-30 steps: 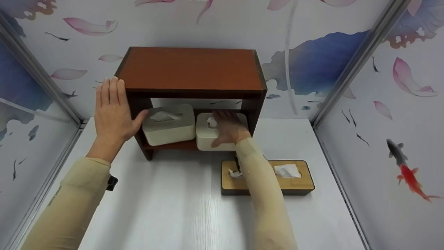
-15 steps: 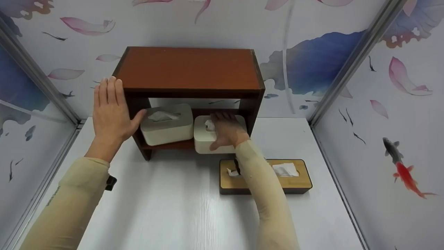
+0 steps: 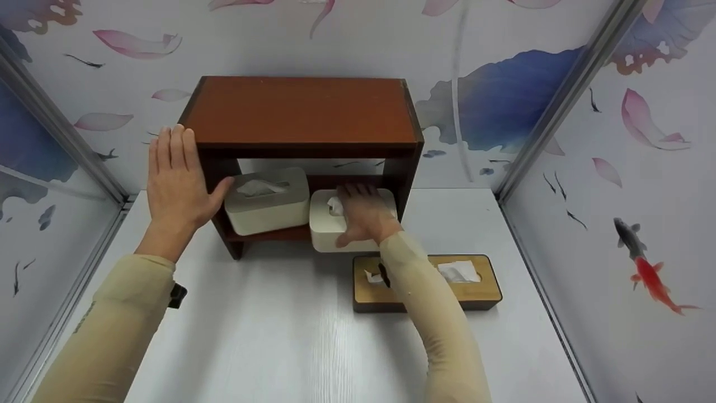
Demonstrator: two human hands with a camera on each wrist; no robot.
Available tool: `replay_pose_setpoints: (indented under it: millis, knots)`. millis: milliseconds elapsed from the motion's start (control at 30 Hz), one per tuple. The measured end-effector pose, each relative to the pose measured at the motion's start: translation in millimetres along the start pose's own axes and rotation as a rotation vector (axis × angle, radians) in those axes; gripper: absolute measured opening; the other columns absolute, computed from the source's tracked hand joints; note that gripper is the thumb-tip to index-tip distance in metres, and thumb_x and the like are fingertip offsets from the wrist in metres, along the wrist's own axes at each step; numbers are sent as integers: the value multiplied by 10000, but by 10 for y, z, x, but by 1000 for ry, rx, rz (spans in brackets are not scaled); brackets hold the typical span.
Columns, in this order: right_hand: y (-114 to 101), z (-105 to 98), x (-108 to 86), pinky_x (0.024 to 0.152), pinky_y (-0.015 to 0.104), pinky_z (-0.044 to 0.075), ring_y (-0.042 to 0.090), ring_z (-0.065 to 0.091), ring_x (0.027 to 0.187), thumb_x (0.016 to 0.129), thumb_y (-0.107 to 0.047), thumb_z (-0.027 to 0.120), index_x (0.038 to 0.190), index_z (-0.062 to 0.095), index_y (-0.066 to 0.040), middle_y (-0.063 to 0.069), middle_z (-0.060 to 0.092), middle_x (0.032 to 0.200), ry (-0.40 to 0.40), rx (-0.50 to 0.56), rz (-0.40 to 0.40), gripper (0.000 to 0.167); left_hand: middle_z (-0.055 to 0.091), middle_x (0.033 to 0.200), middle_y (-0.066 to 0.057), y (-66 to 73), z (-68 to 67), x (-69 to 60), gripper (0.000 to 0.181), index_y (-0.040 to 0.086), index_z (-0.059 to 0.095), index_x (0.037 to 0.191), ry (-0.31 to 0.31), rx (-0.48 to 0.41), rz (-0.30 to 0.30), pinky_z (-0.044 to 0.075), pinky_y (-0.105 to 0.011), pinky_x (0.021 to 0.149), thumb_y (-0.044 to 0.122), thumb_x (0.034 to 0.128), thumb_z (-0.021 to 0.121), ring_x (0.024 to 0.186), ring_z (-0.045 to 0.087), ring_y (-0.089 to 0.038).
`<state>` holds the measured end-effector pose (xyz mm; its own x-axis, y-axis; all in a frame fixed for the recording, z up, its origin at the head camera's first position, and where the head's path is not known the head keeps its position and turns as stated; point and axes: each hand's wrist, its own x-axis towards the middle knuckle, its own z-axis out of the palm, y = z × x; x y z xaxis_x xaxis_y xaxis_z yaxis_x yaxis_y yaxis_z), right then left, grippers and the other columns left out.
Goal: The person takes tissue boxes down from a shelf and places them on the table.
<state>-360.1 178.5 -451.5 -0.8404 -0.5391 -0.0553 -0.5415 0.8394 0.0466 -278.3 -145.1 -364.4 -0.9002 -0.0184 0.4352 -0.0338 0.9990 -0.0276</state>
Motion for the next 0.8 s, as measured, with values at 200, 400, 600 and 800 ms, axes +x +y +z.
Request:
replay_pose_setpoints:
  millis: [200, 400, 600, 800]
  knots:
    - [-33, -5, -75, 1175, 480, 308, 313, 324, 1449, 532, -777, 749, 1540, 264, -112, 100, 349, 1567, 46, -50, -17, 1300, 13, 1620, -192, 2, -6, -3, 1028, 16, -35, 1538, -5, 11, -1, 3, -451, 1260, 629, 911, 501, 1521, 5, -348]
    - [-75, 3, -164, 1136, 532, 348, 349, 376, 1409, 533, -730, 782, 1516, 302, -61, 153, 394, 1527, 106, -40, -72, 1282, 15, 1620, -193, -1, -3, -3, 1035, 19, -30, 1538, -1, 3, -1, 8, -449, 1260, 627, 905, 518, 1521, 5, -347]
    - [-129, -5, -253, 1125, 565, 347, 368, 385, 1394, 538, -699, 799, 1511, 297, -39, 167, 403, 1514, 122, -10, -105, 1279, 27, 1615, -199, -5, 5, -6, 1032, 14, -20, 1535, 17, -5, 3, 20, -457, 1259, 617, 904, 530, 1516, 23, -357]
    - [-211, 1, -349, 1116, 563, 350, 375, 415, 1368, 529, -724, 787, 1504, 312, -25, 169, 425, 1497, 154, -9, -81, 1291, 25, 1617, -197, 11, -9, -9, 1029, 11, -21, 1536, 16, -4, 1, 23, -450, 1260, 615, 907, 524, 1518, 20, -353]
